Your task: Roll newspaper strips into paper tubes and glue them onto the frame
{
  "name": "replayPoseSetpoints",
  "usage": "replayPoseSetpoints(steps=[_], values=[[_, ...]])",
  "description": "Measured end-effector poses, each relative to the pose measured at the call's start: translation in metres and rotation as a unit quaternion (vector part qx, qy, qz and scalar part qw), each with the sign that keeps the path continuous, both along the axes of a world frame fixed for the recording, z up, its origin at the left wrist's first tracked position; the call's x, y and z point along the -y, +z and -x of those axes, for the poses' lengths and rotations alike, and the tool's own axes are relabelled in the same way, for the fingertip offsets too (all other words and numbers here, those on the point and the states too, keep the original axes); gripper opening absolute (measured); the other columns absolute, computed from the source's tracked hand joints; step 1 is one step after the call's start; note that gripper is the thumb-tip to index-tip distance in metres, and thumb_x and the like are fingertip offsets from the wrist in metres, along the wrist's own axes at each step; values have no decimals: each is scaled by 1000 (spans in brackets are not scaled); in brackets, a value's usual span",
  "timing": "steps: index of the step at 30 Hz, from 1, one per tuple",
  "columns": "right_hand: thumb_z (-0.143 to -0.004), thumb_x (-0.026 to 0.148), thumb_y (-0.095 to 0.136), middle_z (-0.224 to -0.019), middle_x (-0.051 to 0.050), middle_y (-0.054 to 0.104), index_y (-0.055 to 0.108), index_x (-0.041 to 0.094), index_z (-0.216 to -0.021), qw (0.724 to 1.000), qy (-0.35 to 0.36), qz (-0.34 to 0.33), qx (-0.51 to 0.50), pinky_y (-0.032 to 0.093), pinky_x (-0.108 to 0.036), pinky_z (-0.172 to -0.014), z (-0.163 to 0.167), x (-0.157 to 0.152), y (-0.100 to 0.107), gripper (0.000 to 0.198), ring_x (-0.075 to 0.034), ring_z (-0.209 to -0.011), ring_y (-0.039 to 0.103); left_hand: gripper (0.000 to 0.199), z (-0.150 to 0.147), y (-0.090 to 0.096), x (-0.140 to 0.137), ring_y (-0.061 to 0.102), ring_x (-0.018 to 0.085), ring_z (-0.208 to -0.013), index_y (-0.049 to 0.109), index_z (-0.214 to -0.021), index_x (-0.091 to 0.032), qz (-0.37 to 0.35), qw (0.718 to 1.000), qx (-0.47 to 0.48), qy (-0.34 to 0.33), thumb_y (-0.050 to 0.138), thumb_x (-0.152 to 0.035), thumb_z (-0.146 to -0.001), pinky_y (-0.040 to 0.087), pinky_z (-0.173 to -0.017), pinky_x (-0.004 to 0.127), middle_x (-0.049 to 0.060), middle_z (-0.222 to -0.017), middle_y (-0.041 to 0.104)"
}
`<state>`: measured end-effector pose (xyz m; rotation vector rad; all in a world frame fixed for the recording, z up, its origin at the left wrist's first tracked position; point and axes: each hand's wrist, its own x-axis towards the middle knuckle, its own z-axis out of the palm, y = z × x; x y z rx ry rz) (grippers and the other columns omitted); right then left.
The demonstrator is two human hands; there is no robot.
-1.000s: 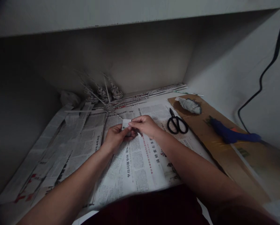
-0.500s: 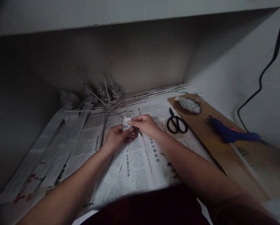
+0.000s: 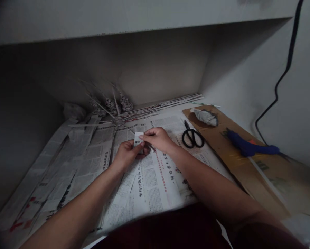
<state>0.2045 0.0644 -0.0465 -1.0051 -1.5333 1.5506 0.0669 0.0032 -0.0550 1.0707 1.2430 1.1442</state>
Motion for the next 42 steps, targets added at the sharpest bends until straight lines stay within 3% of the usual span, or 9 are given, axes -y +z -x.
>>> replayPoseSetpoints(steps=[7, 16, 27, 34, 42], values=[[-64, 38, 74, -49, 3, 57, 64, 12, -71, 998, -5, 51, -36, 27, -18, -31, 0, 0, 4, 30, -5, -33, 40, 33, 0, 2, 0, 60, 15, -60, 64, -81, -9, -5, 1000, -6, -5, 67, -41, -72, 52, -56, 27, 7, -67, 64], [-59, 34, 79, -51, 0, 59, 66, 10, -69, 991, -8, 94, -91, 24, -17, -31, 1, -1, 3, 28, -4, -35, 41, 32, 0, 0, -1, 60, 14, -58, 62, -80, -10, -5, 1000, -9, 3, 66, -40, -72, 52, -54, 27, 5, -66, 63], [-58, 35, 80, -48, 3, 54, 63, 12, -65, 989, -40, 96, -105, 21, -17, -31, 3, -2, 1, 30, -3, -35, 40, 32, -2, 3, 2, 59, 13, -59, 63, -86, -11, -3, 1000, -2, -15, 65, -40, -73, 51, -53, 24, 5, -66, 63], [-69, 38, 72, -64, -2, 64, 70, 11, -96, 994, 64, 61, -67, 25, -16, -36, -9, -6, 8, 39, -5, -46, 46, 32, -2, 3, 1, 60, 13, -58, 62, -87, -11, 16, 1000, 16, -1, 66, -39, -73, 50, -53, 23, 5, -67, 64], [-64, 37, 75, -52, -1, 61, 68, 10, -77, 996, 23, 60, -65, 26, -18, -32, -2, -3, 1, 31, -5, -35, 42, 31, -2, 2, 1, 62, 13, -59, 61, -85, -12, 24, 999, 18, -12, 66, -40, -73, 51, -55, 25, 5, -68, 65]])
